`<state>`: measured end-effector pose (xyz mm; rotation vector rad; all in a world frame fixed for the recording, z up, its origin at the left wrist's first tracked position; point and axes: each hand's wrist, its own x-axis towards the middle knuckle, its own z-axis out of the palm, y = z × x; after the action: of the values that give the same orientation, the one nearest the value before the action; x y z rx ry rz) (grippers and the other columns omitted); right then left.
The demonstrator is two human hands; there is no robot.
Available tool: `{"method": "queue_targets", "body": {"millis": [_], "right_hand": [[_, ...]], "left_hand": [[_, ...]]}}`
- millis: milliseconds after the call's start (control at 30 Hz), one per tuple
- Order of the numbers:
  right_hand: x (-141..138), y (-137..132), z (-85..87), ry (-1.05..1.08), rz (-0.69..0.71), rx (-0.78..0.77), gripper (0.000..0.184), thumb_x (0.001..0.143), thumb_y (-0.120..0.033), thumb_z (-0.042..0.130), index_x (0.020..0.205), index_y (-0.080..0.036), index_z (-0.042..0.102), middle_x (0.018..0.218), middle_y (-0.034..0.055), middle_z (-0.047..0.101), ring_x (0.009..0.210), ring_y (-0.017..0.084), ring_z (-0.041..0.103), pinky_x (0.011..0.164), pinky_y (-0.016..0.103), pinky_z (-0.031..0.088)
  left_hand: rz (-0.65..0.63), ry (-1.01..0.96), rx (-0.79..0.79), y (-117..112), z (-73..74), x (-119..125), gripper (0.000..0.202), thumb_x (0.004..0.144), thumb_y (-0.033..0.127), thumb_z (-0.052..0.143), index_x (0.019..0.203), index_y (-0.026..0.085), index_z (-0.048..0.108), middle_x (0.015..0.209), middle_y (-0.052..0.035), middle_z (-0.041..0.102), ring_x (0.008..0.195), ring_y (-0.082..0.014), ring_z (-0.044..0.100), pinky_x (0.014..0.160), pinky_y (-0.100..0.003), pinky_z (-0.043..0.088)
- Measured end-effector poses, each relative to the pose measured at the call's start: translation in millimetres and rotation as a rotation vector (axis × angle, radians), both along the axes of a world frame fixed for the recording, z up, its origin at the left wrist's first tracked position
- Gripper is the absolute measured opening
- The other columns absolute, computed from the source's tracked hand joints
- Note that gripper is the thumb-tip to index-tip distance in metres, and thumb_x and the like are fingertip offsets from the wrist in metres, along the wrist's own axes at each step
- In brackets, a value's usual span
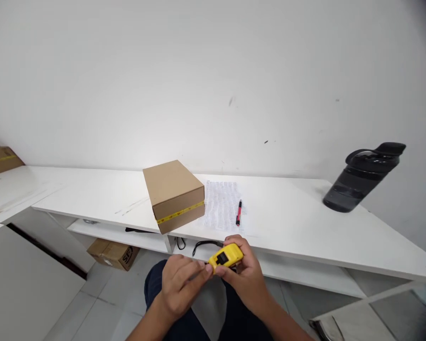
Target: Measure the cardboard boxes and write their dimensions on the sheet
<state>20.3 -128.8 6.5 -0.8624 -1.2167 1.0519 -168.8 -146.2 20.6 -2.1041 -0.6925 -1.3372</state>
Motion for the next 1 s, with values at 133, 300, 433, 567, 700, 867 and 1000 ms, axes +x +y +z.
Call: {"method": "queue_targets", "body": {"millis": [133, 300, 433, 567, 700, 867, 1000], "right_hand": [[4, -6, -40.4, 0.165, -0.086, -0.334, 0.055, 0.056, -0.053, 0.092, 0.094, -0.026, 0.063, 0.075, -0.0008, 0.063, 0.065, 0.019, 0.058, 0.059, 0.032, 0.053], [18, -18, -83.1, 0.249, -0.204, -0.459, 0.054, 0.057, -0.056, 0.091, 0.096, -0.027, 0.067, 0.075, 0.001, 0.067, 0.067, 0.022, 0.062, 0.063, 0.036, 0.056], [6, -37, -129.8, 0.236, -0.282, -0.517, 0.056, 0.056, -0.065, 0.088, 0.089, -0.026, 0.066, 0.073, 0.0017, 0.069, 0.067, 0.024, 0.066, 0.064, 0.04, 0.058], [-11, -46, -169.0, 0.113, -0.31, -0.592, 0.061, 0.051, -0.072, 0.086, 0.085, -0.025, 0.065, 0.071, 0.0007, 0.07, 0.068, 0.026, 0.068, 0.068, 0.042, 0.059], [-13, -41, -177.1, 0.015, -0.253, -0.543, 0.056, 0.056, -0.066, 0.085, 0.086, -0.024, 0.063, 0.072, -0.0018, 0.067, 0.069, 0.022, 0.065, 0.069, 0.037, 0.058], [-10, -40, -178.9, -0.069, -0.17, -0.565, 0.048, 0.062, -0.057, 0.084, 0.086, -0.024, 0.06, 0.071, -0.0041, 0.061, 0.067, 0.019, 0.061, 0.067, 0.034, 0.055], [-10, -42, -182.8, -0.098, -0.169, -0.546, 0.046, 0.065, -0.054, 0.082, 0.089, -0.022, 0.06, 0.074, -0.0025, 0.063, 0.069, 0.019, 0.062, 0.067, 0.034, 0.055]], "left_hand": [[-0.044, 0.052, -0.183, 9, -28.1, 16, 0.019, 0.096, 0.023, 0.068, 0.114, 0.019, 0.069, 0.091, -0.0038, 0.077, 0.077, -0.0134, 0.068, 0.066, -0.029, 0.05], [-0.04, 0.335, -0.269, 15, -45.5, 16, 0.043, 0.093, 0.044, 0.071, 0.127, 0.019, 0.064, 0.11, -0.0087, 0.078, 0.091, -0.0182, 0.071, 0.085, -0.035, 0.054], [0.08, 0.383, -0.219, 53, -22.4, 23, 0.047, 0.097, 0.055, 0.06, 0.13, 0.022, 0.064, 0.124, -0.0111, 0.075, 0.108, -0.0251, 0.069, 0.105, -0.046, 0.045], [0.361, 0.187, -0.296, 120, 30.6, 43, 0.041, 0.097, 0.046, 0.061, 0.131, 0.024, 0.064, 0.14, -0.0154, 0.065, 0.127, -0.0359, 0.059, 0.113, -0.057, 0.033], [0.629, -0.012, -0.579, 171, 75.3, 58, 0.042, 0.095, 0.04, 0.063, 0.124, 0.011, 0.063, 0.128, -0.0232, 0.065, 0.125, -0.0435, 0.055, 0.108, -0.062, 0.033], [0.663, -0.011, -0.632, 170, 79.9, 52, 0.024, 0.096, 0.024, 0.05, 0.109, 0.011, 0.065, 0.111, -0.0196, 0.066, 0.113, -0.0386, 0.058, 0.098, -0.053, 0.038], [0.627, 0.014, -0.524, 126, 66.9, 23, 0.025, 0.095, 0.025, 0.047, 0.11, 0.015, 0.065, 0.103, -0.0142, 0.069, 0.107, -0.0338, 0.062, 0.1, -0.052, 0.037]]}}
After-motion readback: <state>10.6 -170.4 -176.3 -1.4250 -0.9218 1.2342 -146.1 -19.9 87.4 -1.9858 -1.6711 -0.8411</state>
